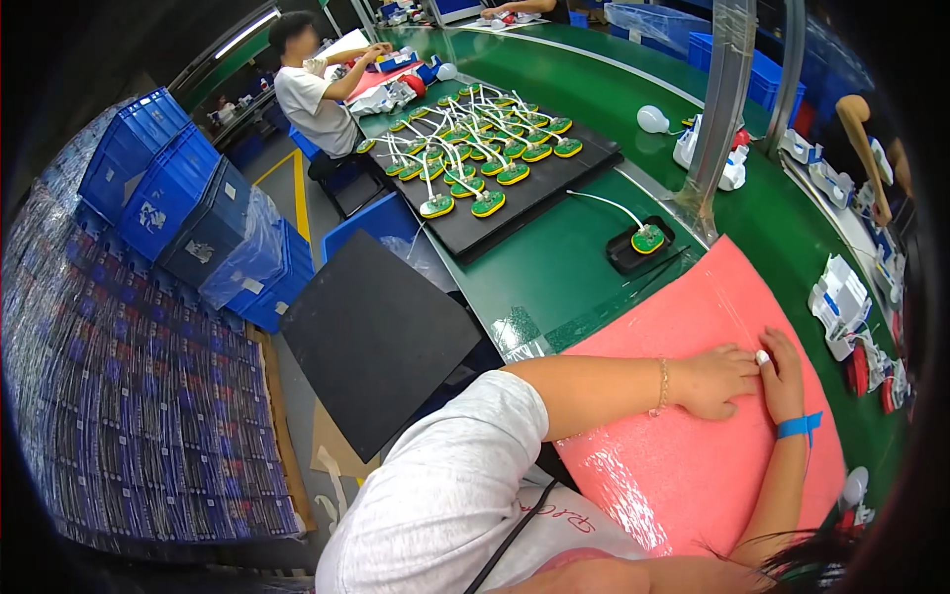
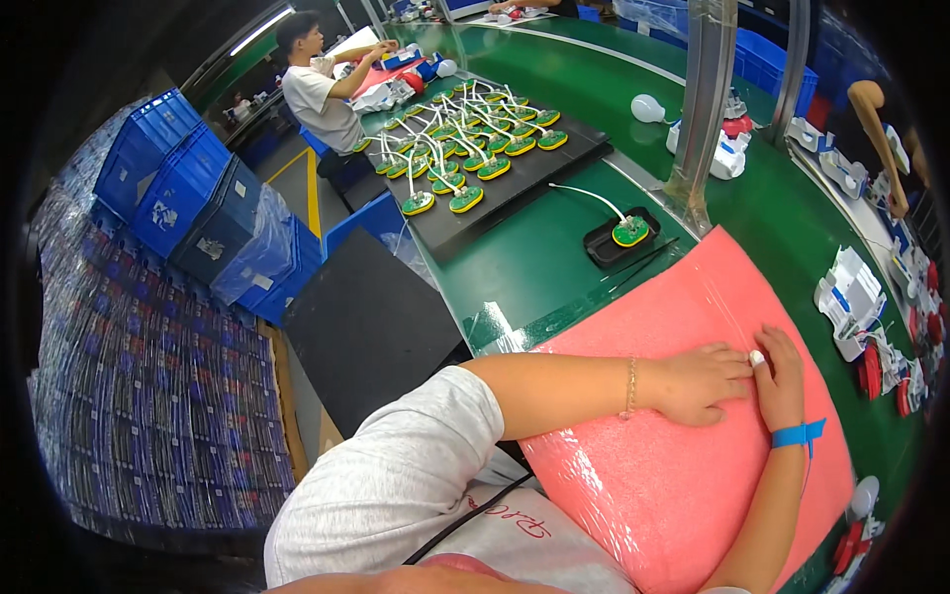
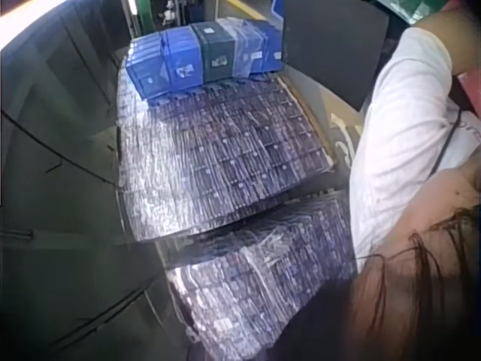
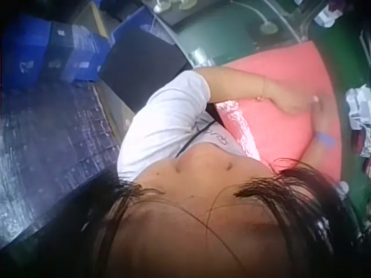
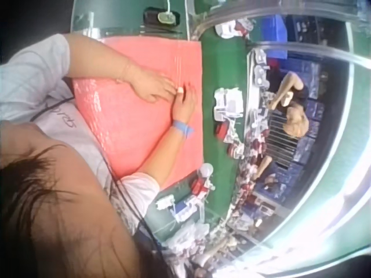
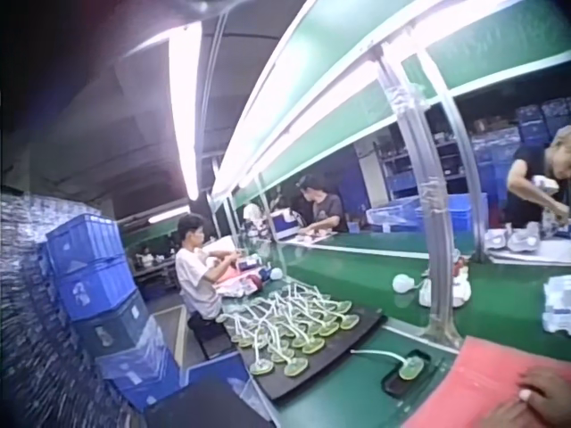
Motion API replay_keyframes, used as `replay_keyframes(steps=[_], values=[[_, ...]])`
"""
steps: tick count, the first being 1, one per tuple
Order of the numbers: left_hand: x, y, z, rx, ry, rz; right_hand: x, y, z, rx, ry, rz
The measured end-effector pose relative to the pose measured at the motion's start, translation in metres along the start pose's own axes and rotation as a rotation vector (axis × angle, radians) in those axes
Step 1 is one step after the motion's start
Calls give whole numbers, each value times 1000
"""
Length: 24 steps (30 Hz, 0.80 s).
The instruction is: The person assembles small electronic devices on a factory assembly line. They connect wires to circuit boards, insert components into plastic housings, and place finished units into a blue bin. The person handles multiple units sequentially, moving them from a pink mat to the bin.
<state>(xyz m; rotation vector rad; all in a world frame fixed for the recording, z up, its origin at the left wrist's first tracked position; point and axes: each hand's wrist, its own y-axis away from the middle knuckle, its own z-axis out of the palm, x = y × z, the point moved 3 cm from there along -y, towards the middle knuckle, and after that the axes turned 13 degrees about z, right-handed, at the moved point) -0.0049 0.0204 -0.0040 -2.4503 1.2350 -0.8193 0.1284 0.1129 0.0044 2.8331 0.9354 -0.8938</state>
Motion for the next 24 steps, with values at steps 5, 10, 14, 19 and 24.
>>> replay_keyframes(steps=[5,10,14,19,24], values=[[-2,-1,3,23,-14,13,2,-2,-1,-11,-9,8],[-2,-1,3,26,-13,21,0,-1,-1,2,17,1],[0,-1,1,32,-13,30,1,0,-1,12,10,1],[0,0,1,14,-4,8,2,-2,-1,-42,7,27],[-1,0,5,39,-5,-3,11,-12,-2,318,337,39]])
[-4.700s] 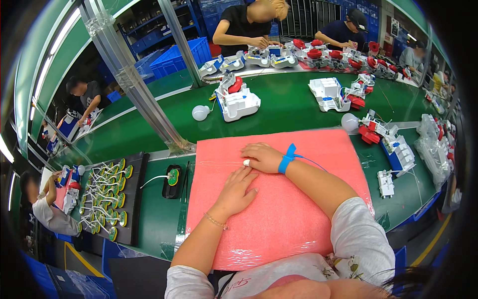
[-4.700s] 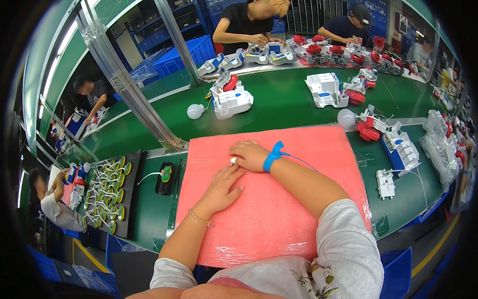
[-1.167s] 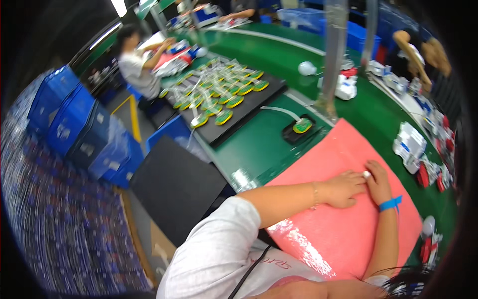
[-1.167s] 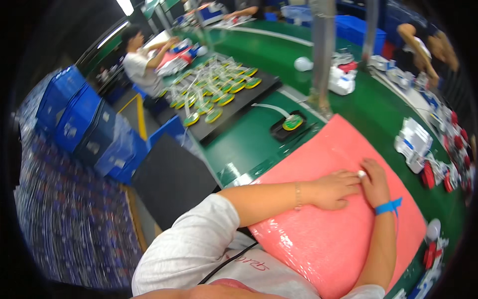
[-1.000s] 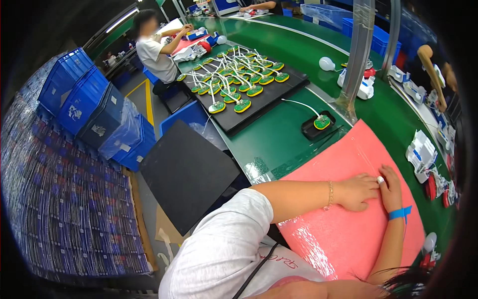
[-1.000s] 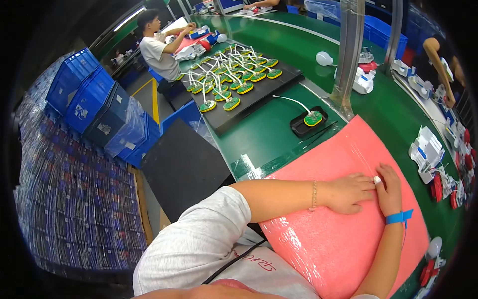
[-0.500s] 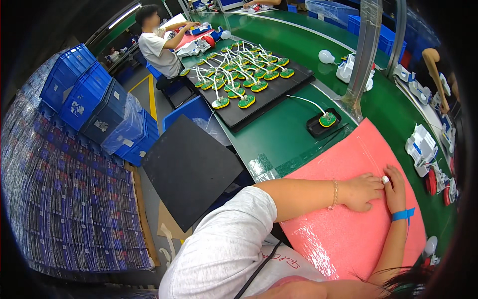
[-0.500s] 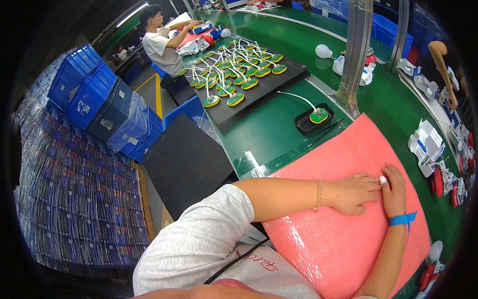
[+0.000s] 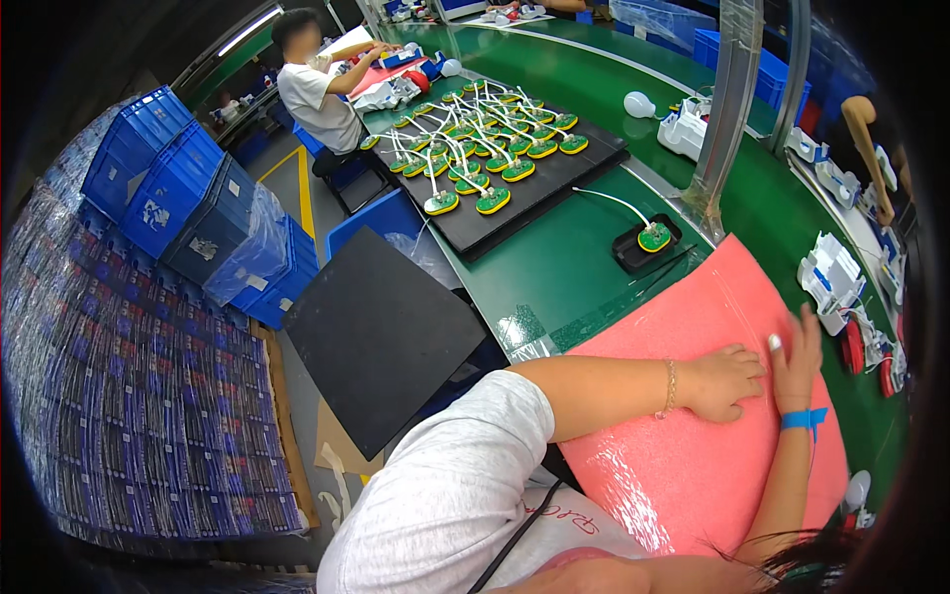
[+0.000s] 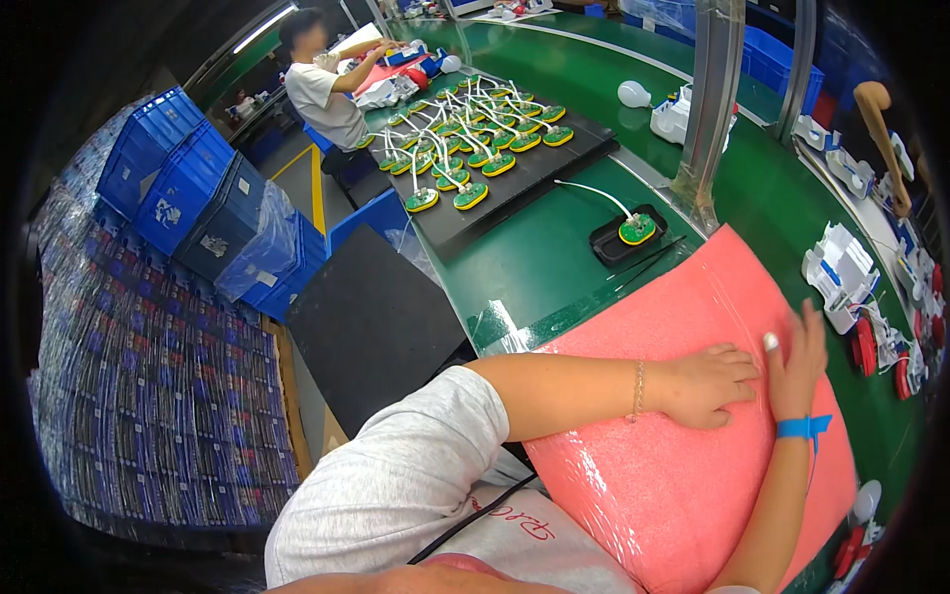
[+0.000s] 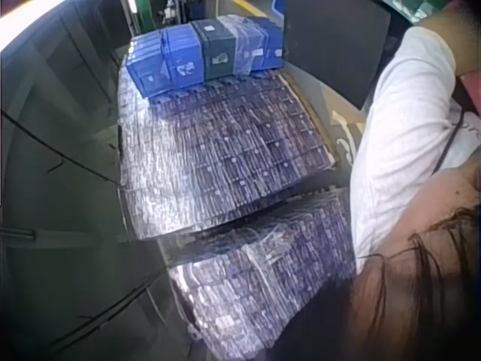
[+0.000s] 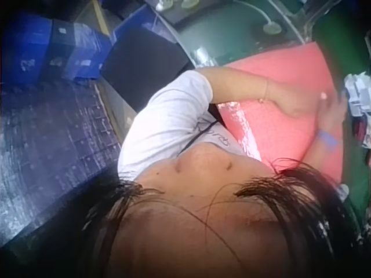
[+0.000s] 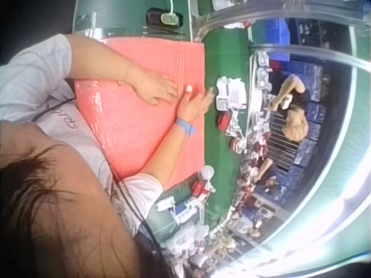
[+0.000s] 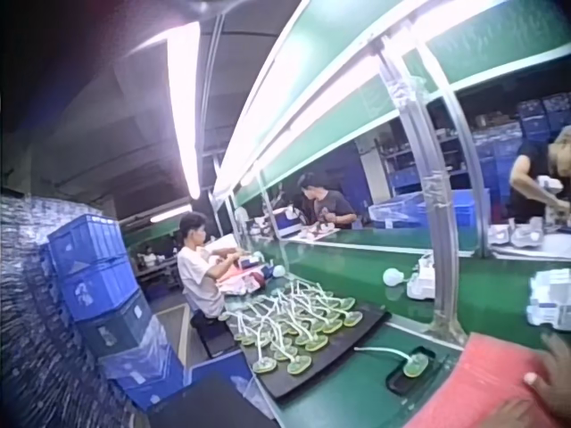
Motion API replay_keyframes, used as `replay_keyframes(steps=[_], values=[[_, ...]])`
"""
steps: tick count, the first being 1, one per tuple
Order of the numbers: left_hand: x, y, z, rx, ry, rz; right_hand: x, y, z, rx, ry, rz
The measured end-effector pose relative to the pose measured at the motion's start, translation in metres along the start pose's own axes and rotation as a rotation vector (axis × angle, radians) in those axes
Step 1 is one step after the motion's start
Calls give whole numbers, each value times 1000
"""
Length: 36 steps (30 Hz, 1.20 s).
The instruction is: The person assembles small electronic devices on a factory assembly line. They connect wires to circuit boards, insert components into plastic housings, and place finished units into a blue bin. The person handles multiple units sequentially, moving them from a pink mat to the bin.
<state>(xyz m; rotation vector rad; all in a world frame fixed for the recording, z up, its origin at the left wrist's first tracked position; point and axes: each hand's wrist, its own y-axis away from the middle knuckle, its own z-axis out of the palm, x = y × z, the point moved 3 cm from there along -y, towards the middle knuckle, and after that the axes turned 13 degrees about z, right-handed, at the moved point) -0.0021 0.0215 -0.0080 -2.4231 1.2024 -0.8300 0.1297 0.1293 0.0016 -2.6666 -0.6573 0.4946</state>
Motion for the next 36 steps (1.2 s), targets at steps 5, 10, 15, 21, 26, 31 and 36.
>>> replay_keyframes(steps=[5,10,15,21,26,31,36], values=[[-1,-2,2,22,22,-2,50,-57,3,391,448,168],[0,-1,0,19,34,-5,85,-72,23,74,547,500],[1,2,2,16,37,-13,86,-68,23,190,506,471],[1,2,-3,-5,50,-9,94,-57,12,183,293,237],[-10,2,-4,-63,25,66,55,-40,0,249,-157,17],[-27,0,-27,437,150,-215,16,-4,-38,280,-388,-154],[-57,13,-43,743,141,-367,-2,57,-70,30,-503,-293]])
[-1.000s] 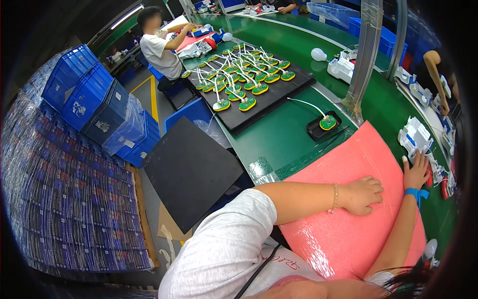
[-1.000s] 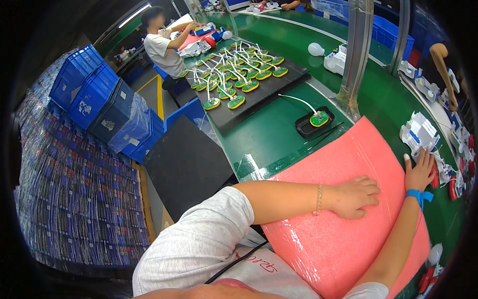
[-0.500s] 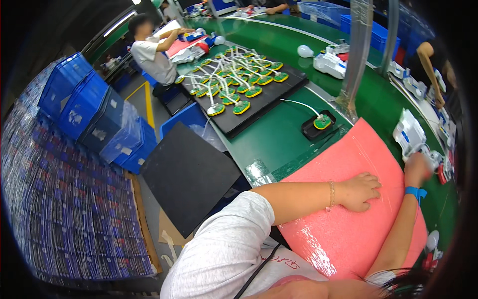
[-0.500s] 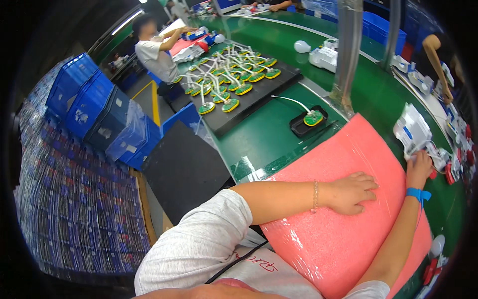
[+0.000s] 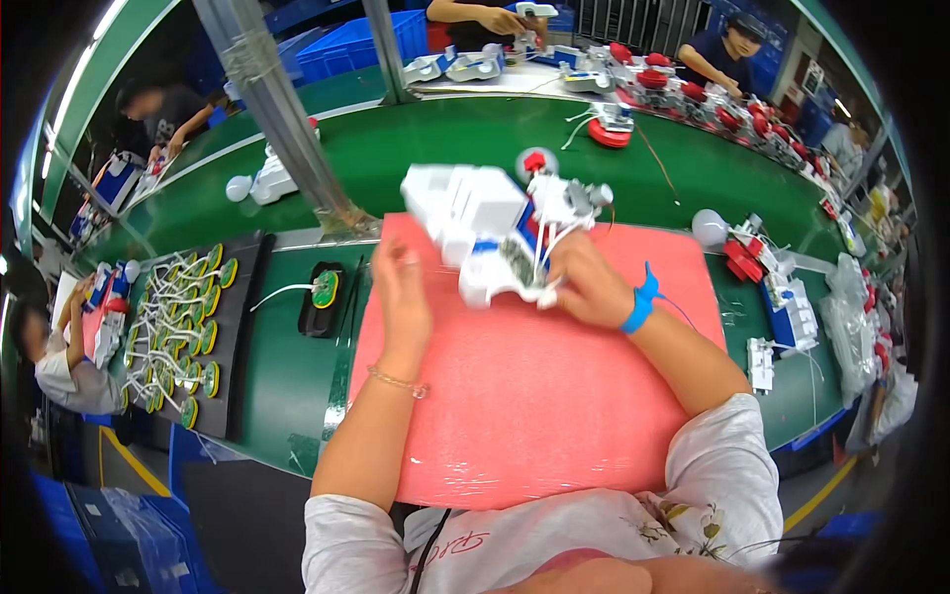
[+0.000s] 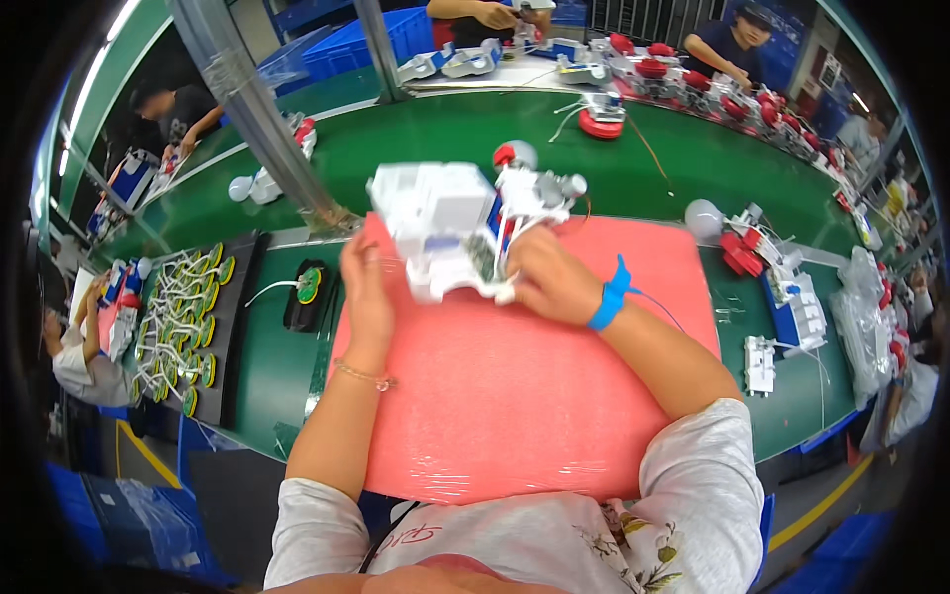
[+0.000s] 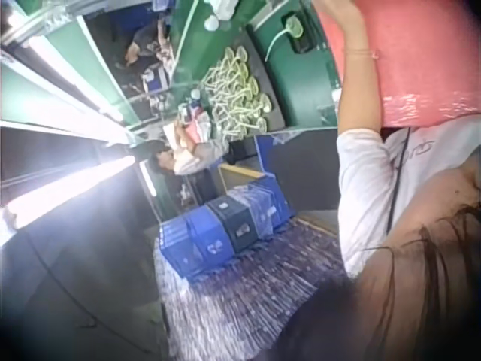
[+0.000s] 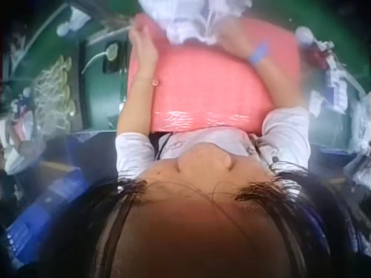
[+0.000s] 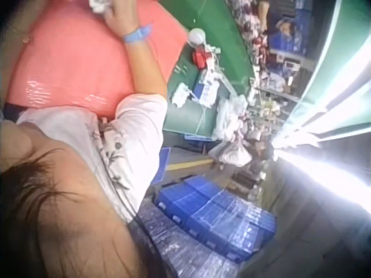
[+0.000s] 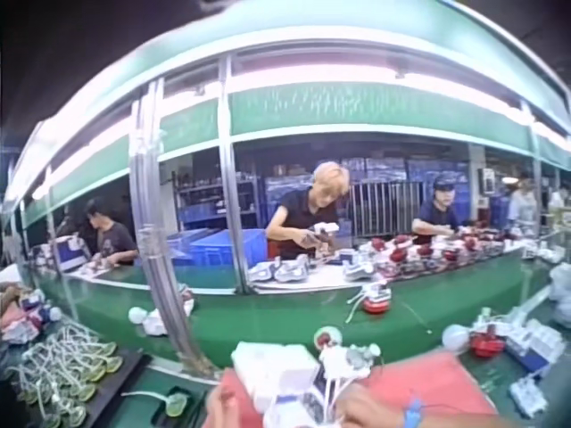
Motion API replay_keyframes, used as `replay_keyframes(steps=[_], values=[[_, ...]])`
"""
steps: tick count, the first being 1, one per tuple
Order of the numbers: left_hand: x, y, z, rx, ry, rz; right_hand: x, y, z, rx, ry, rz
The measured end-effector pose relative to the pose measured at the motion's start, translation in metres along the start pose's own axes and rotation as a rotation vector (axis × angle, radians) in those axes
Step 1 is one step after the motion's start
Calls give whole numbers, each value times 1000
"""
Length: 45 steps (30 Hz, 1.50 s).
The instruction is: The person assembles small electronic devices on a factory assembly line. They connect wires to circuit boards, insert components into plastic housings, and place finished units into a blue bin. The person handles multiple units sequentially, moving them from a pink mat to the bin.
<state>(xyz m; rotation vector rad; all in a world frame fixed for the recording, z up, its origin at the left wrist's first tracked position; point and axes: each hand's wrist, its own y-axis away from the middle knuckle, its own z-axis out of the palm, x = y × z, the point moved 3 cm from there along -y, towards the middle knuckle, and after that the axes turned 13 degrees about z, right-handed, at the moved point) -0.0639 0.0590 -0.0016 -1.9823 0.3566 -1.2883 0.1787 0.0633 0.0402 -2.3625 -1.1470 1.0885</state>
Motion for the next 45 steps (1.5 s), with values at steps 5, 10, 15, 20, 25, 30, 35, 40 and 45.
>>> replay_keyframes(steps=[5,10,15,20,25,30,35,40,45], values=[[-2,-16,-27,338,572,-293,-28,38,7,-254,-17,-71],[12,-18,-25,-196,244,-229,-50,34,-13,-405,53,-49],[41,-10,-27,-627,-186,-5,-26,27,-56,-28,-28,180],[82,-6,-22,-847,-292,-126,65,21,-40,280,-571,819],[82,2,-22,-989,-112,-224,72,-11,-4,-181,-839,991],[61,-9,-16,-611,-13,-165,72,6,5,-121,-988,950],[-3,8,9,-429,559,-559,47,5,18,-228,-1090,846],[14,11,9,-517,727,-789,65,11,22,-347,-1016,890],[27,8,19,-497,553,-775,166,-1,-41,476,195,790]])
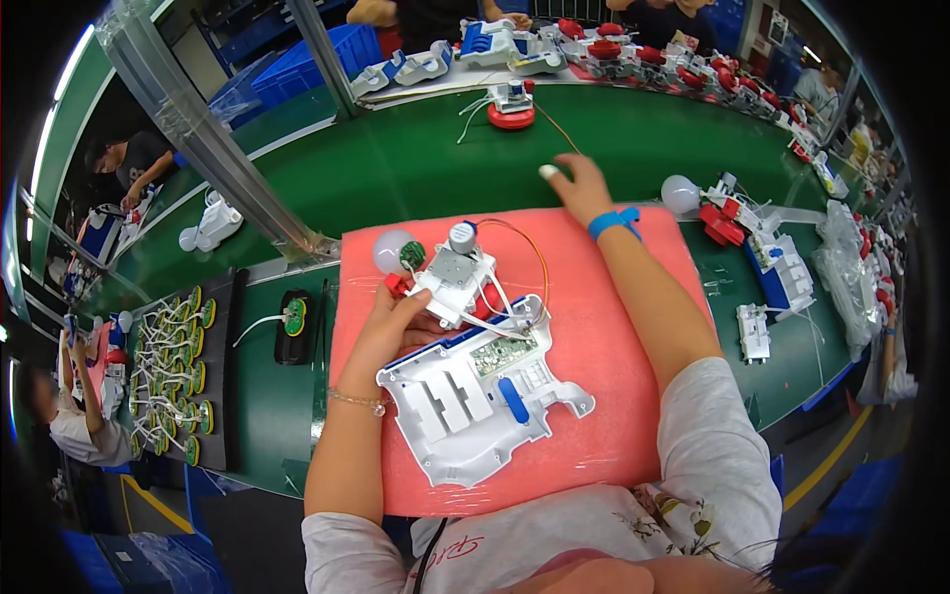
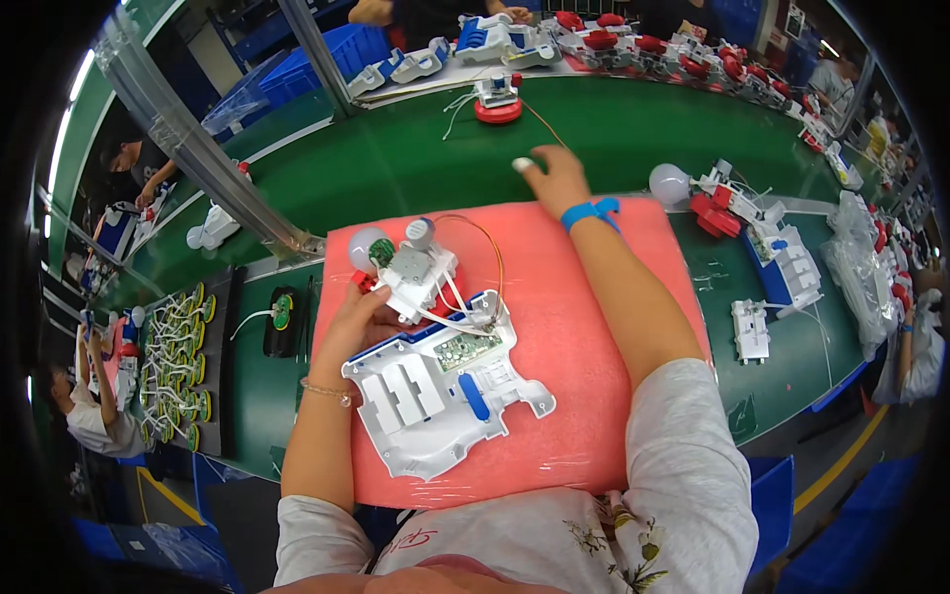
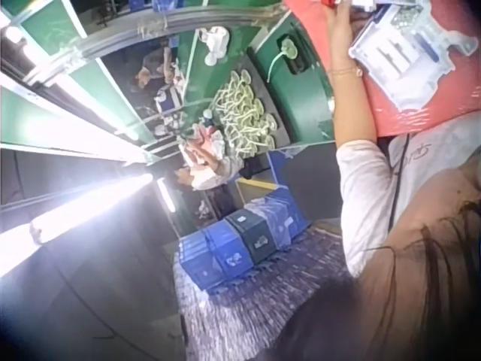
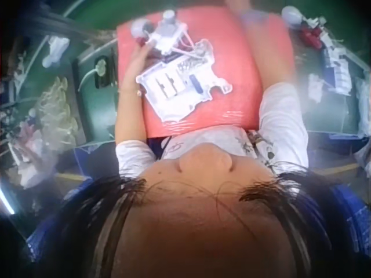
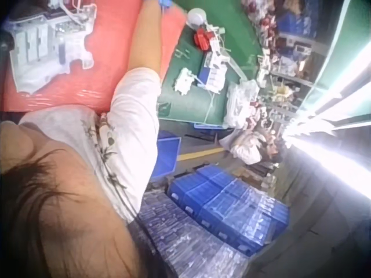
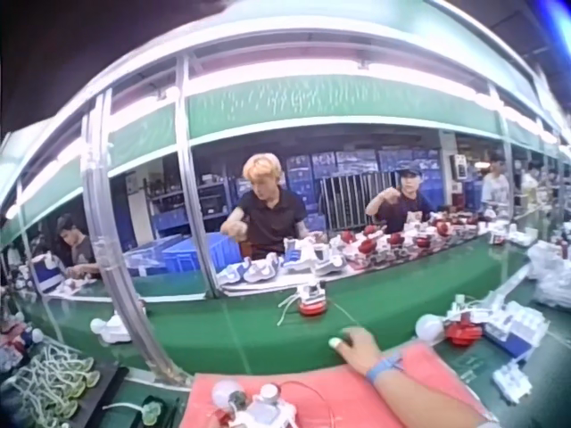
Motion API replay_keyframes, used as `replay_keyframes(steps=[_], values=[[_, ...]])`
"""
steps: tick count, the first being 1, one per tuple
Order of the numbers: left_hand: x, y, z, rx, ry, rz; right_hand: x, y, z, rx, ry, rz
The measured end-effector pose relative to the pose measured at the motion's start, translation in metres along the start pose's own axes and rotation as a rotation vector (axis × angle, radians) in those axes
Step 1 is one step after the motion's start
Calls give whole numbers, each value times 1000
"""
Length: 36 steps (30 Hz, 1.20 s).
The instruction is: The person assembles small electronic devices on a factory assembly line. They connect wires to circuit boards, insert components into plastic housings, and place finished units into a blue bin. The person handles multiple units sequentially, moving them from a pink mat to the bin.
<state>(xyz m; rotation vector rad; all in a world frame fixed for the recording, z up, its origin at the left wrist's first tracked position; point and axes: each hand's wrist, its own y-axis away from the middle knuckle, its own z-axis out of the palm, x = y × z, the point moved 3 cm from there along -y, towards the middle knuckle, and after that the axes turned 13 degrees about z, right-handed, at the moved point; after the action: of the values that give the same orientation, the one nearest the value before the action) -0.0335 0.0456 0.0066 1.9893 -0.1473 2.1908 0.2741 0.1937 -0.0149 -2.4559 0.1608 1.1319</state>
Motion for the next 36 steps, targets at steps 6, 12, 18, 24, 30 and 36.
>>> replay_keyframes(steps=[6,12,18,24,30,36], values=[[2,-1,0,-9,45,41,13,-29,8,108,497,175],[3,1,-1,-13,26,28,-47,6,23,-216,-82,71],[-1,-2,0,-31,53,70,-133,7,46,-400,-460,-158],[0,0,-1,-21,61,54,-171,-40,52,-492,-707,61],[-1,-1,-3,-23,63,63,-140,-102,28,-248,-754,222],[-3,-4,-5,-48,38,69,-62,-196,-79,268,-318,230]])
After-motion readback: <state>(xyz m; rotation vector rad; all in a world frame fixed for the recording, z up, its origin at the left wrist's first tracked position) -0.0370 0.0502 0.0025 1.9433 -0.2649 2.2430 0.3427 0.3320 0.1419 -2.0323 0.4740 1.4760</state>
